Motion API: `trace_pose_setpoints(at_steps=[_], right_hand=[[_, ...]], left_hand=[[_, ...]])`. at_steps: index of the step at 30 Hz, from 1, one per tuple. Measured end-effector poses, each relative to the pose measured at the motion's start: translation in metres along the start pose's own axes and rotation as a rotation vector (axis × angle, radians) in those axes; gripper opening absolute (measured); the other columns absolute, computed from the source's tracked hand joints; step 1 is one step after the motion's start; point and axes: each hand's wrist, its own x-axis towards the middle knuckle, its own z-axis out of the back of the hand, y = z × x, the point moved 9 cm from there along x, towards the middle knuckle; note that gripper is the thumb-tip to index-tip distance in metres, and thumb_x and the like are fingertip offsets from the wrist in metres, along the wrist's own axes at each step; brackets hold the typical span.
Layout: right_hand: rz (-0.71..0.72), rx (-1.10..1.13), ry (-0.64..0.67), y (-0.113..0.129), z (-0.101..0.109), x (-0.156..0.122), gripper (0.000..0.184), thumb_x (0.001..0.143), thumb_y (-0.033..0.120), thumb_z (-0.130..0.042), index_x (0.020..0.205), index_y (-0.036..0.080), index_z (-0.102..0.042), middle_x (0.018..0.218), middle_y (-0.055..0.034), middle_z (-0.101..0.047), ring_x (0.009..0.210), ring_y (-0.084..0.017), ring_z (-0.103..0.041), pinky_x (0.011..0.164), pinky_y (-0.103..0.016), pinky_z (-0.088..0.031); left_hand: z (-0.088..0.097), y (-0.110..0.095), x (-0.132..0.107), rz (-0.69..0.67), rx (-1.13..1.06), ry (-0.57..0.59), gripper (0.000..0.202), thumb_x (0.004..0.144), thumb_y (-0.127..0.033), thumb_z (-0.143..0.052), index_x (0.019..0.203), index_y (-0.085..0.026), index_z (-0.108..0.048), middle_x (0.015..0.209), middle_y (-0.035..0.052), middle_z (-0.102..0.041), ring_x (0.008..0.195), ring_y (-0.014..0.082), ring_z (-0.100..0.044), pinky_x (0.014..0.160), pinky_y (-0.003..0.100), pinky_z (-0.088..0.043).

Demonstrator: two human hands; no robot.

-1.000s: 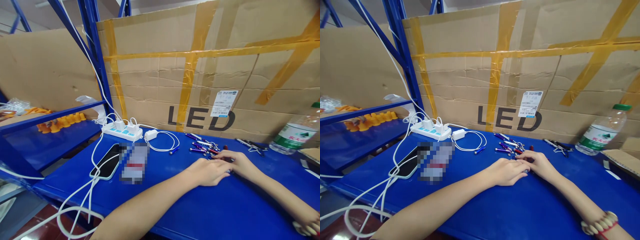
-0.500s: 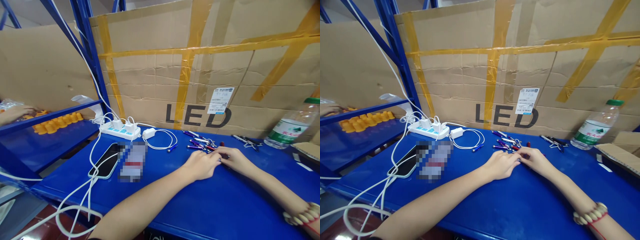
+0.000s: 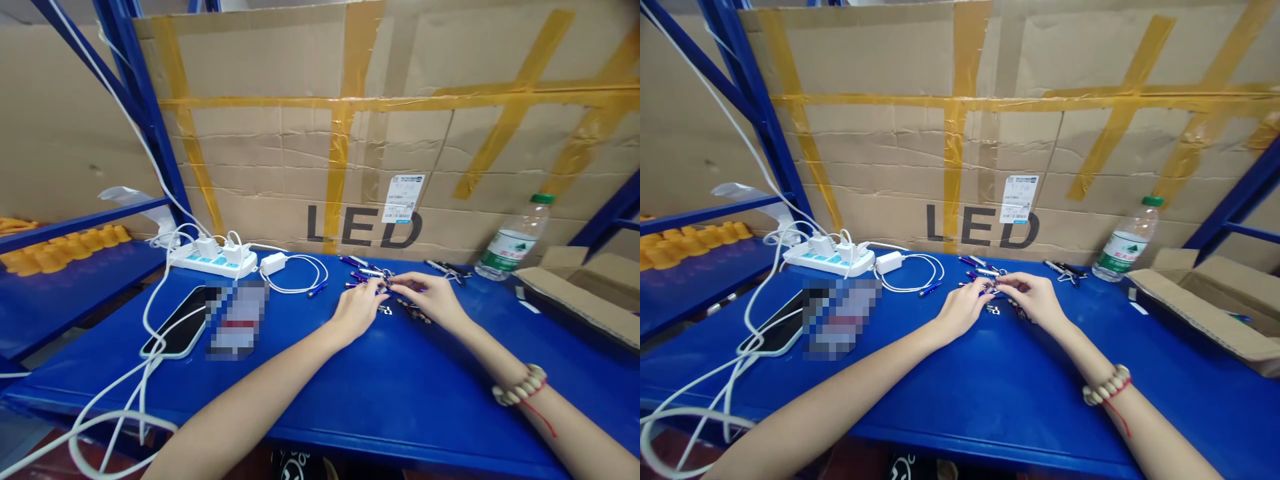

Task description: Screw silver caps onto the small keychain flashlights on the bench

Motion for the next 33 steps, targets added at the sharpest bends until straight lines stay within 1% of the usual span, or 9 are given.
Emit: trace_pose_setpoints(at_steps=[2, 5, 9, 13, 17, 21, 23, 29, 33], right_hand=[[-0.023, 0.078, -0.026, -0.005, 0.002, 0.001, 0.035, 0.068, 0.046, -0.062, 0.084, 0.015, -0.068, 0.081, -0.0083, -0.069, 0.071, -0.021, -0.062, 0.062, -0.031, -0.049], [-0.003, 0.214, -0.043, -0.006, 0.001, 0.003, 0.032, 0.066, 0.043, -0.065, 0.08, 0.015, -0.068, 0.081, -0.0077, -0.068, 0.075, -0.021, -0.062, 0.066, -0.031, -0.049], [-0.008, 0.318, 0.0, -0.007, -0.006, 0.002, 0.031, 0.062, 0.043, -0.068, 0.076, 0.015, -0.07, 0.08, -0.0073, -0.068, 0.074, -0.02, -0.062, 0.068, -0.033, -0.05], [-0.028, 0.342, 0.019, -0.008, -0.009, 0.002, 0.028, 0.059, 0.042, -0.07, 0.072, 0.016, -0.07, 0.077, -0.0067, -0.068, 0.073, -0.02, -0.062, 0.069, -0.034, -0.05], [-0.043, 0.363, 0.025, -0.01, -0.008, 0.003, 0.028, 0.058, 0.041, -0.072, 0.071, 0.017, -0.07, 0.076, -0.0063, -0.068, 0.072, -0.019, -0.062, 0.07, -0.035, -0.05], [-0.027, 0.369, 0.032, -0.009, -0.008, 0.003, 0.029, 0.056, 0.044, -0.072, 0.066, 0.017, -0.069, 0.074, -0.0055, -0.068, 0.072, -0.019, -0.062, 0.07, -0.034, -0.05], [-0.016, 0.373, 0.053, -0.009, -0.009, 0.003, 0.028, 0.056, 0.044, -0.072, 0.063, 0.017, -0.068, 0.072, -0.005, -0.067, 0.071, -0.018, -0.061, 0.07, -0.033, -0.05], [-0.021, 0.432, 0.078, -0.009, -0.012, 0.002, 0.022, 0.054, 0.039, -0.074, 0.06, 0.018, -0.068, 0.067, -0.003, -0.065, 0.066, -0.016, -0.06, 0.065, -0.031, -0.049], [0.004, 0.447, 0.095, -0.008, -0.015, 0.0, 0.018, 0.055, 0.035, -0.074, 0.06, 0.018, -0.068, 0.067, -0.0032, -0.064, 0.064, -0.015, -0.059, 0.063, -0.03, -0.048]], left_hand=[[0.0, 0.0, 0.001, 0.01, 0.014, 0.008, 0.02, 0.09, -0.029, -0.037, 0.106, -0.019, -0.045, 0.098, 0.0043, -0.064, 0.091, 0.0189, -0.061, 0.077, 0.029, -0.046], [0.0, -0.001, 0.001, 0.013, 0.016, 0.019, 0.019, 0.09, -0.027, -0.036, 0.105, -0.02, -0.045, 0.097, 0.0035, -0.064, 0.091, 0.0185, -0.061, 0.077, 0.028, -0.046], [-0.002, -0.003, 0.001, -0.006, 0.02, 0.024, 0.018, 0.09, -0.029, -0.035, 0.104, -0.02, -0.044, 0.097, 0.0039, -0.064, 0.091, 0.0198, -0.06, 0.076, 0.029, -0.046], [-0.005, -0.003, 0.001, -0.018, -0.027, 0.044, 0.017, 0.09, -0.026, -0.035, 0.103, -0.02, -0.044, 0.096, 0.0036, -0.064, 0.089, 0.0196, -0.062, 0.074, 0.028, -0.046], [-0.004, -0.003, 0.0, -0.023, -0.076, 0.044, 0.017, 0.091, -0.025, -0.033, 0.104, -0.02, -0.043, 0.097, 0.0031, -0.065, 0.087, 0.0193, -0.062, 0.072, 0.028, -0.047], [-0.002, -0.004, 0.0, -0.025, -0.057, 0.027, 0.017, 0.09, -0.025, -0.035, 0.105, -0.022, -0.043, 0.101, 0.0025, -0.064, 0.092, 0.0188, -0.061, 0.076, 0.028, -0.046], [-0.003, -0.005, 0.0, -0.039, -0.068, 0.04, 0.018, 0.09, -0.024, -0.036, 0.107, -0.022, -0.043, 0.102, 0.0026, -0.063, 0.093, 0.0184, -0.061, 0.077, 0.028, -0.046], [-0.008, -0.005, -0.002, -0.068, -0.12, 0.105, 0.017, 0.09, -0.022, -0.033, 0.105, -0.021, -0.041, 0.101, 0.0041, -0.063, 0.091, 0.0196, -0.061, 0.073, 0.028, -0.047], [-0.01, -0.005, -0.003, -0.088, -0.152, 0.118, 0.015, 0.091, -0.021, -0.032, 0.103, -0.02, -0.04, 0.103, 0.0065, -0.062, 0.094, 0.0206, -0.06, 0.072, 0.028, -0.047]])
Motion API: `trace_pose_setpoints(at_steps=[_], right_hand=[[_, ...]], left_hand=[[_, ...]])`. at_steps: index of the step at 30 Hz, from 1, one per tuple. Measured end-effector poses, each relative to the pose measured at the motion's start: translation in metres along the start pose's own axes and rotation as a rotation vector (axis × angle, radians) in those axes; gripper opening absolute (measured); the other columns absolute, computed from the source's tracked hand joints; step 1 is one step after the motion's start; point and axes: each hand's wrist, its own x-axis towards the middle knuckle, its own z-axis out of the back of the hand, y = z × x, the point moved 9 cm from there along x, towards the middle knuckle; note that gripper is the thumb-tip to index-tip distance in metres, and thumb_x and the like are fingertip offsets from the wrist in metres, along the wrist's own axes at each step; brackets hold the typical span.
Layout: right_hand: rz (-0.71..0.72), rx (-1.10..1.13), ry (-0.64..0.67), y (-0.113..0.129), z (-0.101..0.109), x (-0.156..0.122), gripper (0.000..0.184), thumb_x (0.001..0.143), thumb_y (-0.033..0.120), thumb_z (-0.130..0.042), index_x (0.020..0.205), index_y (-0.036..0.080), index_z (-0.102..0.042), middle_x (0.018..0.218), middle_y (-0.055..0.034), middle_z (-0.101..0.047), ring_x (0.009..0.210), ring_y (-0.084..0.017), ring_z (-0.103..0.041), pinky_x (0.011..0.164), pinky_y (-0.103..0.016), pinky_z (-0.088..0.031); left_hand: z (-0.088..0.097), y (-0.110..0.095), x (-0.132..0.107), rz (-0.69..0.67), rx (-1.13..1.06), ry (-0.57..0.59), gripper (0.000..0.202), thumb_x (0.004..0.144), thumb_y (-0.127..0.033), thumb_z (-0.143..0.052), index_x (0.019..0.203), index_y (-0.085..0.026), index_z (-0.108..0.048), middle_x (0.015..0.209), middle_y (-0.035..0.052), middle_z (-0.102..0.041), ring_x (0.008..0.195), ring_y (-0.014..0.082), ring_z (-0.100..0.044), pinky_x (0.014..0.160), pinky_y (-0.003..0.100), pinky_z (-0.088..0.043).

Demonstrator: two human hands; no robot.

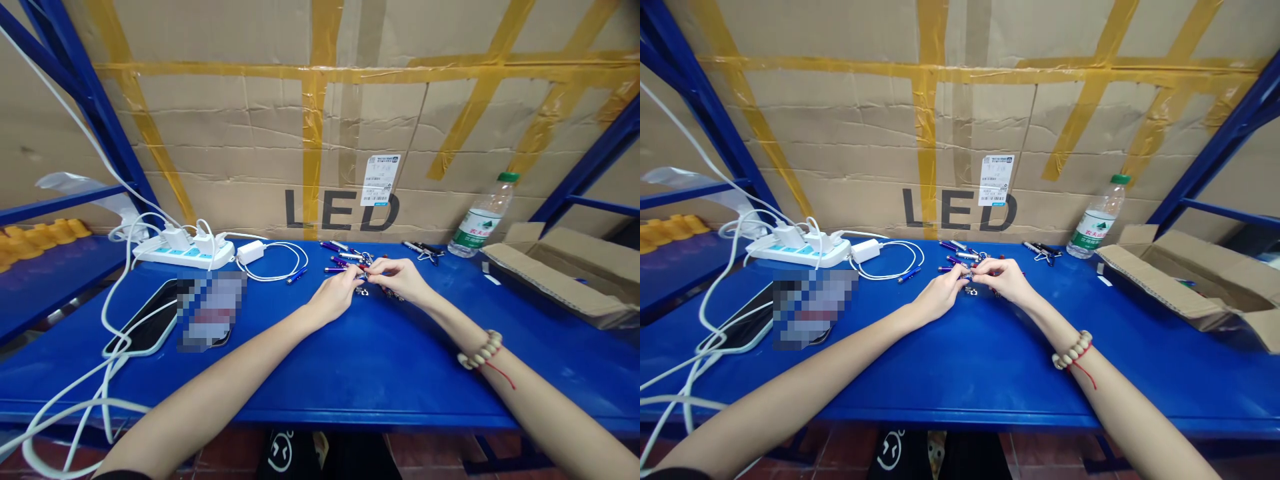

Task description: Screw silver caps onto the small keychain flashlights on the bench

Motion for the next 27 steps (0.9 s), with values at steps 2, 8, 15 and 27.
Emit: trace_pose_setpoints(at_steps=[2, 8, 15, 27], right_hand=[[0.014, -0.009, 0.01, 0.0, -0.001, -0.001, 0.018, 0.056, 0.035, -0.074, 0.059, 0.018, -0.068, 0.068, -0.0036, -0.064, 0.065, -0.016, -0.058, 0.063, -0.03, -0.047], [0.052, -0.024, 0.041, -0.001, -0.003, -0.002, 0.017, 0.057, 0.033, -0.074, 0.058, 0.018, -0.067, 0.066, -0.0036, -0.063, 0.064, -0.016, -0.057, 0.063, -0.03, -0.046], [0.087, -0.127, 0.08, 0.003, -0.007, -0.005, 0.018, 0.063, 0.033, -0.07, 0.059, 0.015, -0.066, 0.065, -0.0042, -0.06, 0.062, -0.015, -0.055, 0.06, -0.028, -0.044], [-0.219, -0.127, 0.047, -0.018, -0.008, -0.009, 0.03, 0.06, 0.041, -0.067, 0.058, 0.012, -0.06, 0.052, -0.0015, -0.055, 0.041, -0.009, -0.046, 0.037, -0.022, -0.037]], left_hand=[[-0.001, -0.001, -0.001, -0.006, -0.027, 0.008, 0.013, 0.091, -0.021, -0.032, 0.102, -0.019, -0.04, 0.103, 0.007, -0.061, 0.094, 0.0204, -0.06, 0.071, 0.027, -0.047], [-0.006, -0.001, -0.001, 0.004, -0.063, 0.061, 0.01, 0.09, -0.018, -0.033, 0.098, -0.019, -0.04, 0.106, 0.0071, -0.06, 0.096, 0.0189, -0.06, 0.072, 0.024, -0.046], [-0.006, -0.003, 0.0, -0.044, -0.053, 0.075, 0.009, 0.09, -0.018, -0.035, 0.097, -0.019, -0.042, 0.101, 0.0062, -0.061, 0.092, 0.0181, -0.06, 0.074, 0.025, -0.046], [0.0, -0.001, 0.003, -0.09, 0.053, -0.064, 0.007, 0.088, -0.018, -0.039, 0.086, -0.018, -0.046, 0.092, 0.0057, -0.062, 0.087, 0.0188, -0.059, 0.073, 0.027, -0.046]])
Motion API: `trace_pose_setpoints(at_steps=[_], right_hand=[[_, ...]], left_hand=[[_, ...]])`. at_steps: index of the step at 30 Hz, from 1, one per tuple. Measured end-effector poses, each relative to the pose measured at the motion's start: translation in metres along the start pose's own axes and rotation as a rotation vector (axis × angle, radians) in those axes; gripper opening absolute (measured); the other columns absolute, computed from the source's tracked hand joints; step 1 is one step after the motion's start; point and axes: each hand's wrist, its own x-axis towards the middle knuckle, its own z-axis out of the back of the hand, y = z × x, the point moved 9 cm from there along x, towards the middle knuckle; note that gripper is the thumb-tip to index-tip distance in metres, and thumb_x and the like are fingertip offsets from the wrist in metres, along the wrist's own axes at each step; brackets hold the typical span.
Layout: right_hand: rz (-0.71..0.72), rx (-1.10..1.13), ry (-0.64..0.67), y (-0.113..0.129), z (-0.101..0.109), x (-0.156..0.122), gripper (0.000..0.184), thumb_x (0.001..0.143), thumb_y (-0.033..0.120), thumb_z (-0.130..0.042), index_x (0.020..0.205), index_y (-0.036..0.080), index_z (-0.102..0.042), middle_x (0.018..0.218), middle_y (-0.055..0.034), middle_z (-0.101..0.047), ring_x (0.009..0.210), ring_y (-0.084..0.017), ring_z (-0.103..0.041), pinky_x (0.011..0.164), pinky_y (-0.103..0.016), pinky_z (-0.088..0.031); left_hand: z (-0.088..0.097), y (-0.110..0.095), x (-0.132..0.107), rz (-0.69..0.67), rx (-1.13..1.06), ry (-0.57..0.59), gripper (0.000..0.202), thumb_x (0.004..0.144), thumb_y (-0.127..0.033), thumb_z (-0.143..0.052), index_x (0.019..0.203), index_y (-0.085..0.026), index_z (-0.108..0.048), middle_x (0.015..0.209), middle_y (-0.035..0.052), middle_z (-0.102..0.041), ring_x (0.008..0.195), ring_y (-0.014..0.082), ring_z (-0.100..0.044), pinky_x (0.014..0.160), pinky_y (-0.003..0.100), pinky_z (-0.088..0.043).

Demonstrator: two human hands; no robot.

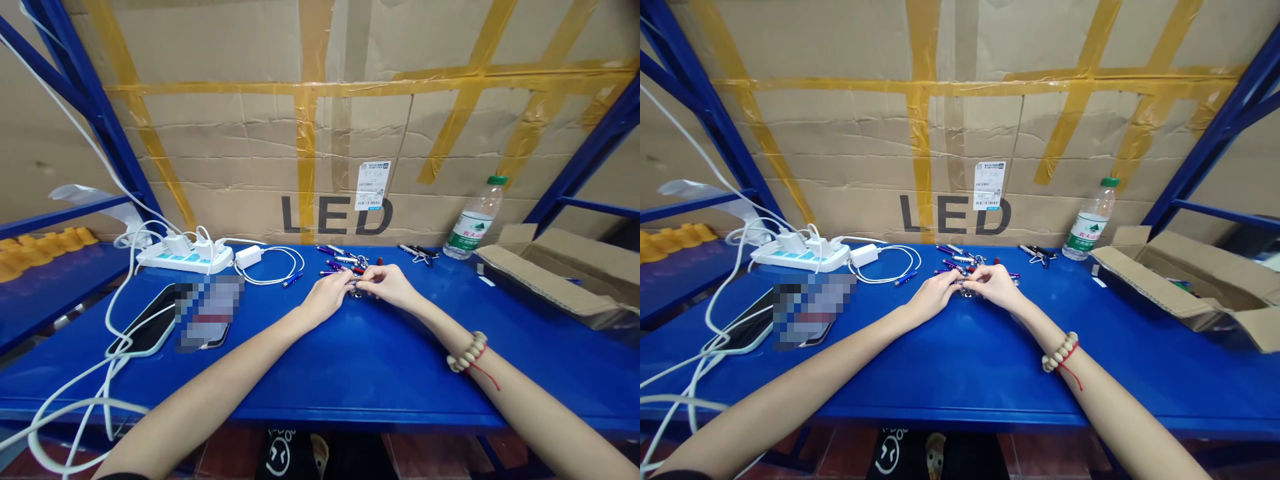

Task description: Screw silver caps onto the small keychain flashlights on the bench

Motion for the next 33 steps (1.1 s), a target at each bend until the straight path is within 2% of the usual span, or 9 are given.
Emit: trace_pose_setpoints(at_steps=[9, 16, 21, 25, 27, 30, 33], right_hand=[[-0.055, 0.005, -0.043, 0.003, 0.004, 0.002, 0.035, 0.057, 0.045, -0.067, 0.061, 0.011, -0.062, 0.043, 0.0004, -0.052, 0.039, -0.008, -0.043, 0.039, -0.021, -0.034], [-0.029, -0.099, -0.023, 0.004, 0.005, 0.002, 0.037, 0.062, 0.048, -0.064, 0.058, 0.011, -0.061, 0.043, -0.0005, -0.052, 0.039, -0.008, -0.043, 0.04, -0.02, -0.032], [0.063, -0.179, -0.003, 0.008, 0.007, 0.003, 0.034, 0.066, 0.046, -0.063, 0.062, 0.012, -0.063, 0.048, -0.0016, -0.056, 0.041, -0.009, -0.045, 0.041, -0.021, -0.034], [0.208, -0.251, -0.099, 0.019, 0.018, 0.003, 0.03, 0.065, 0.042, -0.066, 0.078, 0.015, -0.068, 0.07, -0.0043, -0.064, 0.048, -0.009, -0.048, 0.047, -0.022, -0.04], [0.283, -0.246, -0.101, 0.024, 0.018, 0.001, 0.029, 0.067, 0.041, -0.065, 0.083, 0.017, -0.069, 0.076, -0.0049, -0.064, 0.05, -0.01, -0.049, 0.049, -0.023, -0.042], [0.362, -0.223, -0.094, 0.029, 0.017, 0.0, 0.027, 0.07, 0.04, -0.064, 0.084, 0.018, -0.07, 0.079, -0.0055, -0.064, 0.053, -0.01, -0.052, 0.052, -0.024, -0.044], [0.372, -0.193, -0.105, 0.03, 0.017, 0.0, 0.028, 0.068, 0.041, -0.065, 0.08, 0.017, -0.071, 0.078, -0.0063, -0.064, 0.056, -0.012, -0.053, 0.053, -0.025, -0.044]], left_hand=[[0.002, 0.003, 0.001, 0.118, 0.0, 0.042, 0.009, 0.088, -0.022, -0.04, 0.092, -0.021, -0.048, 0.095, 0.0013, -0.063, 0.087, 0.0174, -0.06, 0.071, 0.025, -0.045], [0.005, -0.002, 0.001, 0.106, -0.024, 0.042, 0.021, 0.089, -0.02, -0.039, 0.107, -0.024, -0.048, 0.111, 0.0004, -0.06, 0.1, 0.016, -0.057, 0.082, 0.025, -0.044], [0.005, 0.004, 0.002, 0.136, 0.038, 0.003, 0.021, 0.089, -0.023, -0.037, 0.107, -0.024, -0.049, 0.108, 0.0001, -0.062, 0.097, 0.0173, -0.058, 0.079, 0.027, -0.045], [0.005, 0.009, 0.002, 0.185, 0.067, -0.012, 0.024, 0.09, -0.025, -0.036, 0.111, -0.024, -0.048, 0.11, 0.0014, -0.061, 0.099, 0.0193, -0.057, 0.078, 0.029, -0.046], [0.005, 0.01, 0.002, 0.199, 0.072, -0.01, 0.026, 0.09, -0.025, -0.035, 0.112, -0.024, -0.047, 0.112, 0.0016, -0.06, 0.1, 0.0195, -0.057, 0.079, 0.03, -0.046], [0.004, 0.009, 0.002, 0.198, 0.08, 0.001, 0.027, 0.09, -0.025, -0.033, 0.114, -0.024, -0.046, 0.113, 0.0015, -0.059, 0.101, 0.019, -0.056, 0.079, 0.029, -0.046], [0.002, 0.009, 0.002, 0.181, 0.086, 0.007, 0.028, 0.091, -0.025, -0.031, 0.114, -0.024, -0.047, 0.115, 0.0022, -0.058, 0.103, 0.0185, -0.055, 0.082, 0.029, -0.045]])
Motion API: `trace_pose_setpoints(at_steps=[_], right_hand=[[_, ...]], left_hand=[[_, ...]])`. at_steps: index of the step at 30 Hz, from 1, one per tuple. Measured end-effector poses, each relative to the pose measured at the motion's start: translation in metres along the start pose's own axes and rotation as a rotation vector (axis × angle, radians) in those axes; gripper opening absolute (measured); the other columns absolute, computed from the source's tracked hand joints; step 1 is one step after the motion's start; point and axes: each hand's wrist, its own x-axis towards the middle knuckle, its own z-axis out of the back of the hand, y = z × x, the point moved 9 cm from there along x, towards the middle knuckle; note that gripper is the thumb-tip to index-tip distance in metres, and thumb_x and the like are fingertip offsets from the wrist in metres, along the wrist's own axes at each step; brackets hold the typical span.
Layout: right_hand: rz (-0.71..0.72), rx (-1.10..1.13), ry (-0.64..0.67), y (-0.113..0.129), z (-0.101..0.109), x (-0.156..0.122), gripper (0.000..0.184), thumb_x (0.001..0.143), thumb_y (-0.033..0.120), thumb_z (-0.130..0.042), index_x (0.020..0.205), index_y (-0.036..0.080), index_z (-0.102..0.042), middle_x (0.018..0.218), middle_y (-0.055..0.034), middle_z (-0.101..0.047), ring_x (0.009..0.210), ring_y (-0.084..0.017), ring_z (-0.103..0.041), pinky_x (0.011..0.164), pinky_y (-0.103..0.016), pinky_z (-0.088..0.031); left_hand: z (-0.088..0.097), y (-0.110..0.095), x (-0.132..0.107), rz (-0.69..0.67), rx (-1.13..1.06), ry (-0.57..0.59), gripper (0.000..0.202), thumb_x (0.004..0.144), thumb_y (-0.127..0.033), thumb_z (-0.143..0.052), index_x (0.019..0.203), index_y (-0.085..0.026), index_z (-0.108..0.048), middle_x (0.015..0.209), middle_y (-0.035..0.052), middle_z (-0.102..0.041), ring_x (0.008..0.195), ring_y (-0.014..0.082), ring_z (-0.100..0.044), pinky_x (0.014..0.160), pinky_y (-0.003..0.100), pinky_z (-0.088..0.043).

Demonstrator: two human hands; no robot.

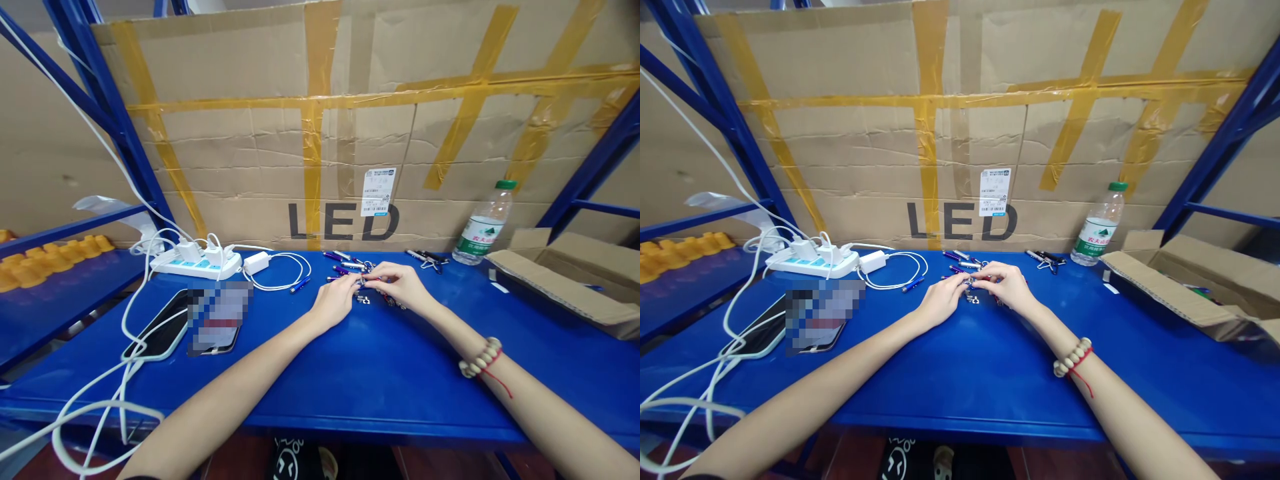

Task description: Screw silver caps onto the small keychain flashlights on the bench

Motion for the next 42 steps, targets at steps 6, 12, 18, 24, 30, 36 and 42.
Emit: trace_pose_setpoints(at_steps=[6, 12, 18, 24, 30, 36, 42], right_hand=[[-0.102, 0.13, 0.011, -0.008, -0.009, -0.001, 0.031, 0.062, 0.046, -0.067, 0.061, 0.015, -0.066, 0.068, -0.0059, -0.062, 0.057, -0.014, -0.055, 0.05, -0.026, -0.046], [-0.162, 0.22, 0.028, -0.012, -0.012, -0.003, 0.03, 0.061, 0.045, -0.067, 0.057, 0.016, -0.066, 0.07, -0.0067, -0.064, 0.053, -0.013, -0.055, 0.047, -0.026, -0.046], [-0.158, 0.136, 0.035, -0.008, -0.008, -0.001, 0.024, 0.062, 0.038, -0.067, 0.064, 0.015, -0.069, 0.07, -0.0074, -0.064, 0.052, -0.012, -0.054, 0.045, -0.024, -0.044], [-0.265, 0.064, 0.054, -0.016, -0.011, -0.005, 0.032, 0.062, 0.041, -0.067, 0.073, 0.012, -0.07, 0.056, -0.0037, -0.062, 0.041, -0.009, -0.046, 0.04, -0.023, -0.037], [-0.178, 0.073, 0.067, -0.006, -0.008, -0.001, 0.032, 0.062, 0.046, -0.066, 0.067, 0.014, -0.067, 0.066, -0.0059, -0.064, 0.054, -0.014, -0.054, 0.051, -0.027, -0.044], [-0.054, 0.111, 0.182, 0.013, -0.004, 0.002, 0.029, 0.061, 0.048, -0.067, 0.059, 0.018, -0.066, 0.067, -0.0057, -0.064, 0.066, -0.018, -0.059, 0.063, -0.031, -0.047], [0.05, 0.021, 0.22, 0.022, -0.004, 0.0, 0.027, 0.065, 0.045, -0.066, 0.058, 0.019, -0.066, 0.066, -0.0061, -0.064, 0.066, -0.018, -0.058, 0.064, -0.031, -0.046]], left_hand=[[-0.001, -0.001, -0.001, -0.058, -0.102, 0.016, 0.023, 0.09, -0.023, -0.032, 0.107, -0.021, -0.049, 0.109, 0.0037, -0.06, 0.098, 0.0188, -0.057, 0.082, 0.03, -0.045], [-0.005, -0.002, -0.004, -0.078, -0.219, 0.071, 0.01, 0.089, -0.023, -0.036, 0.097, -0.021, -0.043, 0.108, 0.0048, -0.06, 0.1, 0.0196, -0.057, 0.079, 0.029, -0.046], [-0.009, 0.003, -0.002, -0.045, -0.275, 0.084, 0.016, 0.089, -0.023, -0.035, 0.104, -0.022, -0.041, 0.113, 0.0063, -0.058, 0.105, 0.0202, -0.055, 0.084, 0.033, -0.044], [-0.007, 0.003, 0.0, -0.043, -0.235, 0.061, 0.023, 0.09, -0.023, -0.034, 0.111, -0.021, -0.045, 0.112, 0.0061, -0.059, 0.103, 0.0196, -0.055, 0.086, 0.033, -0.044], [-0.005, -0.001, 0.001, -0.09, -0.198, 0.048, 0.026, 0.09, -0.022, -0.032, 0.108, -0.019, -0.05, 0.113, 0.0059, -0.058, 0.103, 0.0182, -0.054, 0.087, 0.03, -0.043], [-0.011, -0.007, -0.002, -0.146, -0.162, 0.115, 0.021, 0.092, -0.024, -0.029, 0.098, -0.019, -0.049, 0.1, 0.0048, -0.061, 0.091, 0.0169, -0.058, 0.077, 0.026, -0.045], [-0.012, -0.014, -0.007, -0.201, -0.136, 0.155, 0.016, 0.092, -0.023, -0.029, 0.092, -0.019, -0.045, 0.095, 0.0058, -0.06, 0.087, 0.0183, -0.059, 0.071, 0.026, -0.044]])
